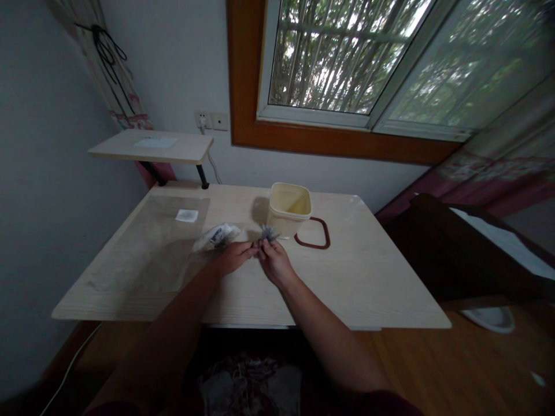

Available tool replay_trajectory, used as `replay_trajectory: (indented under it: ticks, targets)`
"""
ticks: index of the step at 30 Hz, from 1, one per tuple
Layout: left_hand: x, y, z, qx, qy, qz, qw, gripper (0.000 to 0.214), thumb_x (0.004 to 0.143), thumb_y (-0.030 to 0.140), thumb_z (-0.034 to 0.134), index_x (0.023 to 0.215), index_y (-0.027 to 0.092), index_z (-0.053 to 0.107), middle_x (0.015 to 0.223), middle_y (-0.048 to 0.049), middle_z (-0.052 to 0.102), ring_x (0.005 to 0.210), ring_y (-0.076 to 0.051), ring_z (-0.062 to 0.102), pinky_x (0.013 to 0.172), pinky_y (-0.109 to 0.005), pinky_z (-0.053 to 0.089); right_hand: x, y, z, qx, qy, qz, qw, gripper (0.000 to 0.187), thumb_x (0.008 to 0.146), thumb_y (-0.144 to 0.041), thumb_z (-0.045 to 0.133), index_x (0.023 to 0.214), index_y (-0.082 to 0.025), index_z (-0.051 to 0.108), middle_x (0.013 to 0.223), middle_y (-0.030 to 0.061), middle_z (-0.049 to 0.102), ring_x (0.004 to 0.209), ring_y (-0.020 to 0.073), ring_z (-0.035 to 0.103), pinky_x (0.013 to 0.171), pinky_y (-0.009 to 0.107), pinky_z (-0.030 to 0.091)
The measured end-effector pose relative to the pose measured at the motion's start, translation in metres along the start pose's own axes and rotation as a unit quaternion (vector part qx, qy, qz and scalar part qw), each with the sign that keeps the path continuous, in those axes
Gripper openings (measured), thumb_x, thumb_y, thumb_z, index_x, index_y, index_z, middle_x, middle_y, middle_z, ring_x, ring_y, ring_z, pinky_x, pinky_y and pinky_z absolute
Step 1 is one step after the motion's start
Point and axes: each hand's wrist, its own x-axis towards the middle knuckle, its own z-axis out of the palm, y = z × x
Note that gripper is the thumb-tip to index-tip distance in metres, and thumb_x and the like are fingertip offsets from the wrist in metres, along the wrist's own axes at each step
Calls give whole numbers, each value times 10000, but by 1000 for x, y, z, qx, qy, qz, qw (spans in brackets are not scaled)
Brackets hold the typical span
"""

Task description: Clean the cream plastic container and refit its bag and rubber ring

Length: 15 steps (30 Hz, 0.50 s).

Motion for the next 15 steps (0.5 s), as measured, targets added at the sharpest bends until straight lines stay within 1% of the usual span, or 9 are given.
replay_trajectory:
  ticks: [3,5,8,12,15]
  targets:
    - [0,1,-4,-39,-28,-11,999,344,966,416,424,884,149,624,820,-45,662,784,-163,593,752,-282,479,-2,-5,6,36,-4,33,999,363,745,-504,794,765,-215,576,625,-70,457,481,69,283,511,223,342]
    - [1,0,-5,-55,-31,-19,998,332,953,398,436,827,151,618,791,-43,653,769,-161,579,745,-286,470,-3,-9,8,50,-2,53,997,369,757,-497,789,777,-222,545,584,-90,363,463,70,226,471,217,303]
    - [1,-3,-6,-68,-22,-28,997,306,938,356,455,781,148,615,771,-47,653,766,-166,586,742,-294,469,-2,-13,10,61,16,58,996,400,788,-510,763,738,-228,482,552,-98,295,451,75,198,436,211,262]
    - [2,-4,-7,-68,-21,-27,997,316,946,370,469,813,146,647,807,-57,683,797,-173,618,784,-305,484,0,-16,9,56,33,46,997,525,862,-612,629,615,-223,377,501,-90,262,437,79,171,421,220,230]
    - [4,-2,-8,-46,-18,-28,998,319,954,356,455,812,145,649,815,-59,688,814,-177,625,803,-312,486,0,-18,7,44,32,27,998,544,886,-620,581,577,-218,382,483,-82,267,432,82,178,422,225,218]
